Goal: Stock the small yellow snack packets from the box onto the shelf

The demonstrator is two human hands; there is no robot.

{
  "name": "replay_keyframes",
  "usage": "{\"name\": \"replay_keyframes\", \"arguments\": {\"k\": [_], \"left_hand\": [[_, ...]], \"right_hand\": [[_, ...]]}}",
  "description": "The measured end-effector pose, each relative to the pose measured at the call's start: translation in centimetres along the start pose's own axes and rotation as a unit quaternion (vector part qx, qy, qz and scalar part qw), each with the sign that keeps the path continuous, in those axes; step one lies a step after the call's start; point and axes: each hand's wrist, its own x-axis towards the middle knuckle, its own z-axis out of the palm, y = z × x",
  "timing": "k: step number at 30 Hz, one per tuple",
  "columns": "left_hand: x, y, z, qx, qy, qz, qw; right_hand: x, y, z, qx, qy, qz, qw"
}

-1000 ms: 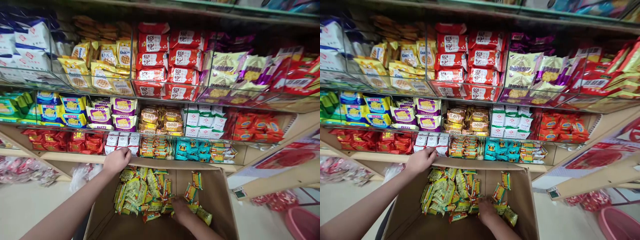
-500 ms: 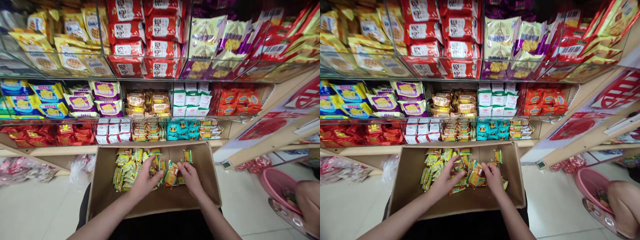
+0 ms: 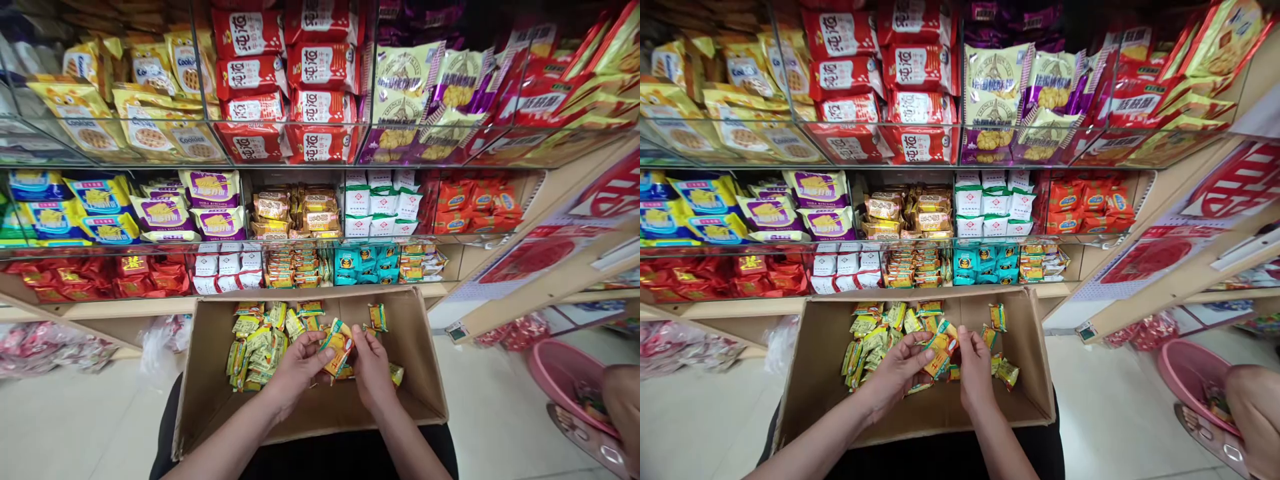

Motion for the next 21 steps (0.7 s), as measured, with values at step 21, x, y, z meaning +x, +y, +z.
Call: {"name": "replay_keyframes", "arguments": {"k": [21], "left_hand": [[-1.3, 6.7, -5.1, 0.497, 0.076, 0.328, 0.800]], "right_hand": [[0.7, -5.8, 1.1, -0.455, -0.177, -0.208, 0.848]]}}
